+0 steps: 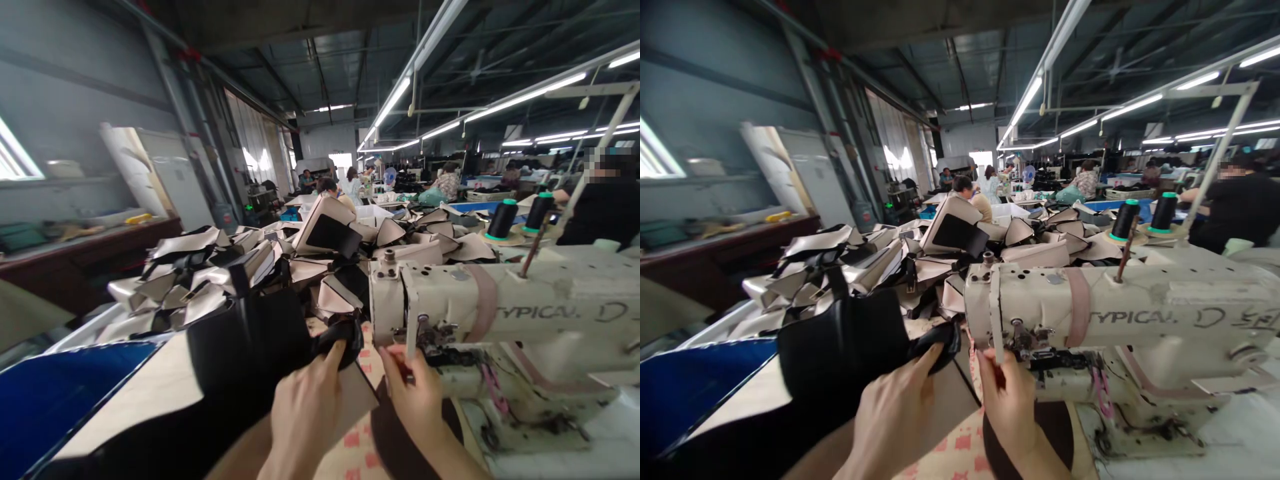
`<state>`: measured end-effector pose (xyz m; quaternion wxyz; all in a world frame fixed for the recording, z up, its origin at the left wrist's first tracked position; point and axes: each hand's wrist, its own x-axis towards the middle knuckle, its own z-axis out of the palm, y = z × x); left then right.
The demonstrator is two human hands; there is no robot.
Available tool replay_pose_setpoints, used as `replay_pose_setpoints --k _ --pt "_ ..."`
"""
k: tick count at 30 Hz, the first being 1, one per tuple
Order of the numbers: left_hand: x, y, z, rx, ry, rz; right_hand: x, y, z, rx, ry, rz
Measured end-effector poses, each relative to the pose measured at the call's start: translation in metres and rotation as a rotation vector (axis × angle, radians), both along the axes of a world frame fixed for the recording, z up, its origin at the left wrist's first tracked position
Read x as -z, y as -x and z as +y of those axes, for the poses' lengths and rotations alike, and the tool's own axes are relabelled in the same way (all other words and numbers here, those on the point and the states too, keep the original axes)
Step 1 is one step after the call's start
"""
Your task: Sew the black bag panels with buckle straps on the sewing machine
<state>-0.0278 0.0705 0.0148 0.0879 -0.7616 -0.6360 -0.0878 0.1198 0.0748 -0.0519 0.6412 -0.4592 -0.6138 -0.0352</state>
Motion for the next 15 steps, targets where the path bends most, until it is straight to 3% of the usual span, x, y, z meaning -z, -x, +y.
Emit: replay_pose_setpoints --k 2,5,8,11,13,15 --pt "-0.005 -0.010 0.016 0.077 0.062 -0.041 0.003 0.001 0.003 0.138 -0.039 0.008" --pt "0.010 0.009 0.017 0.202 0.223 -0.276 0.013 -0.004 -0.005 0.052 0.009 -0.074" --pt "0.022 0.047 -0.005 0.178 0.493 -0.608 0.025 -0.023 -0.025 -0.087 0.131 -0.091" --pt "0.020 0.070 -0.032 0.247 0.728 -0.829 0.031 -0.037 -0.045 -0.131 0.211 -0.160" --pt "0.018 0.073 -0.047 0.291 0.771 -0.913 0.028 -0.034 -0.054 -0.203 0.246 -0.211" --pt "0.020 0.073 -0.056 0.226 0.737 -0.970 0.018 -0.021 -0.059 -0.337 0.304 -0.222"
